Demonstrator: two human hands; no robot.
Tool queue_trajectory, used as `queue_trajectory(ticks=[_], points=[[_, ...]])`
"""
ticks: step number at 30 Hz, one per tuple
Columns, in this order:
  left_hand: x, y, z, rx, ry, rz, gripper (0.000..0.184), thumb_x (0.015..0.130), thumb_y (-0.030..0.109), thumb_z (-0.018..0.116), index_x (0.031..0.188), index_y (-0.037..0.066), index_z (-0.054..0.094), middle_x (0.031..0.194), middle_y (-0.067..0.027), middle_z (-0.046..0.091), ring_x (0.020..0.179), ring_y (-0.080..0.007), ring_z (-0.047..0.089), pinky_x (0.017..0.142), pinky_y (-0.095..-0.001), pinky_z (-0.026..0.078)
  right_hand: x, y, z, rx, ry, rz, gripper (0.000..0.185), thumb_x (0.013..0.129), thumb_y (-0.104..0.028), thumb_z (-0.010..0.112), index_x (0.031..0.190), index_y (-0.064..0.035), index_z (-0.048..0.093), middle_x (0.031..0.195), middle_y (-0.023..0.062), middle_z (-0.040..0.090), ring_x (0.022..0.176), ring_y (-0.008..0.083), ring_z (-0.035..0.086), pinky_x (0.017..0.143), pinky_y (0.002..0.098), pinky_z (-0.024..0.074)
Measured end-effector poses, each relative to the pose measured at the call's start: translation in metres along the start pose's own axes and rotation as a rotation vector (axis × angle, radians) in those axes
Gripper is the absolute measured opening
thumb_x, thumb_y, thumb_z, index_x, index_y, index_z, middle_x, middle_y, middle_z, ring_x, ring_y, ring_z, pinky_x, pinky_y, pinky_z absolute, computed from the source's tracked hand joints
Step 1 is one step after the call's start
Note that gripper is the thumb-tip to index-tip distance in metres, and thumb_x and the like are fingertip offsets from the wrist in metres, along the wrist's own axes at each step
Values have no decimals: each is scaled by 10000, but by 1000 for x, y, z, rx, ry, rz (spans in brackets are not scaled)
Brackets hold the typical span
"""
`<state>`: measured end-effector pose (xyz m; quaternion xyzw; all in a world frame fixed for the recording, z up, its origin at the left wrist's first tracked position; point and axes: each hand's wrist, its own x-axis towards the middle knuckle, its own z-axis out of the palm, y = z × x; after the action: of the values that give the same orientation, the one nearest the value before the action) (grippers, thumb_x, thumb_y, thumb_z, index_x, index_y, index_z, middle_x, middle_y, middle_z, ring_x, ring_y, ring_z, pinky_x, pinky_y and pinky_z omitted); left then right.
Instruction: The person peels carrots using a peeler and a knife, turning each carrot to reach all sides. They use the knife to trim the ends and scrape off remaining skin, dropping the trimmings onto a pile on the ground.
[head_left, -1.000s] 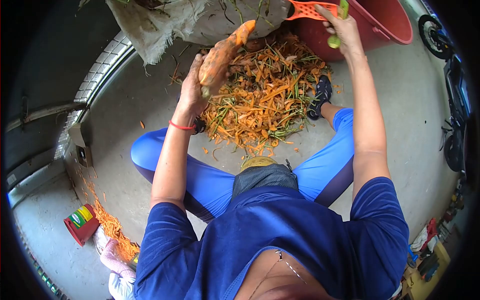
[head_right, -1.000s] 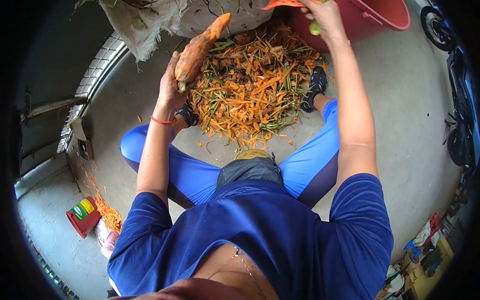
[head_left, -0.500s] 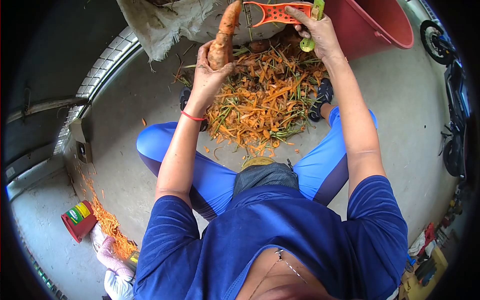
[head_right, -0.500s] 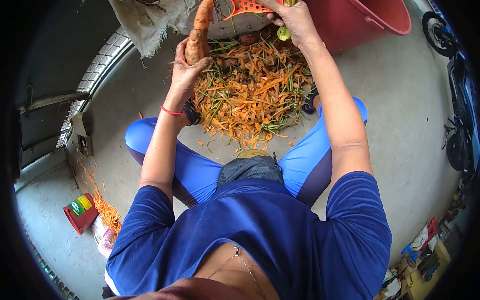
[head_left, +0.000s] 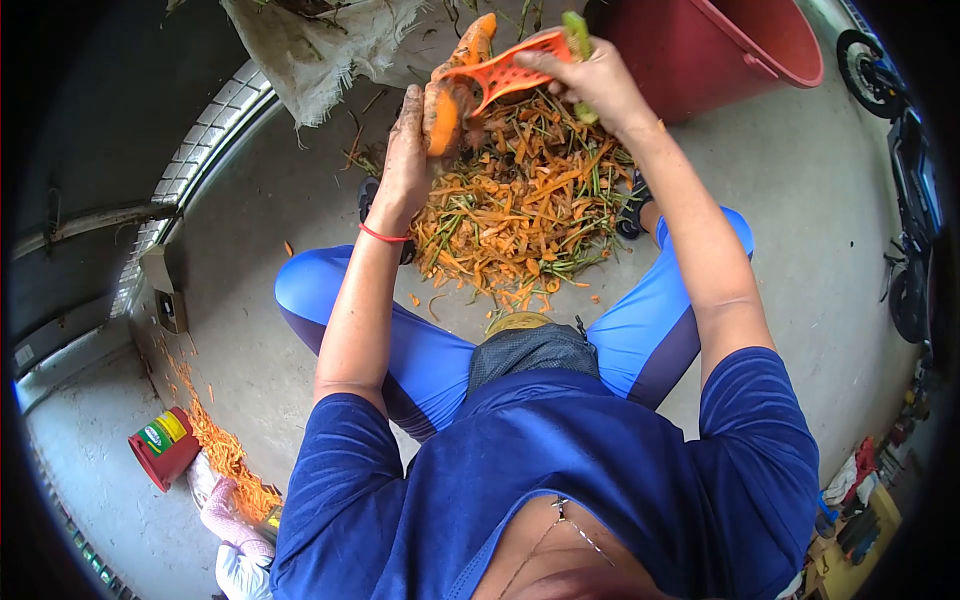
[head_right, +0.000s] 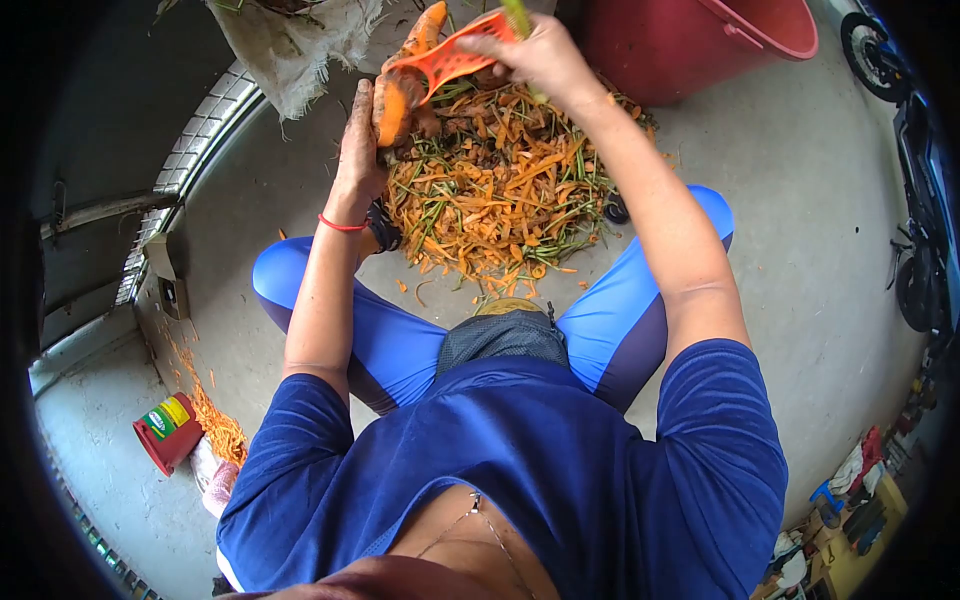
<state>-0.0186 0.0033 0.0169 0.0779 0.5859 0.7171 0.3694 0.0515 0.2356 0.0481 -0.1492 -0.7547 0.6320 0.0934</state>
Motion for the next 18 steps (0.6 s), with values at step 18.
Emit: queue_trajectory(ticks=[18], points=[[-5,9,23,-285,167,-85,538,984,487,309,1335,96,425,1264,-43,534,1133,-160,530,913,-315,443,-13,-10,30,45,-167,1,286,766,-340,764,835,-75,682,662,-49,593,545,23,488,496,189,410]])
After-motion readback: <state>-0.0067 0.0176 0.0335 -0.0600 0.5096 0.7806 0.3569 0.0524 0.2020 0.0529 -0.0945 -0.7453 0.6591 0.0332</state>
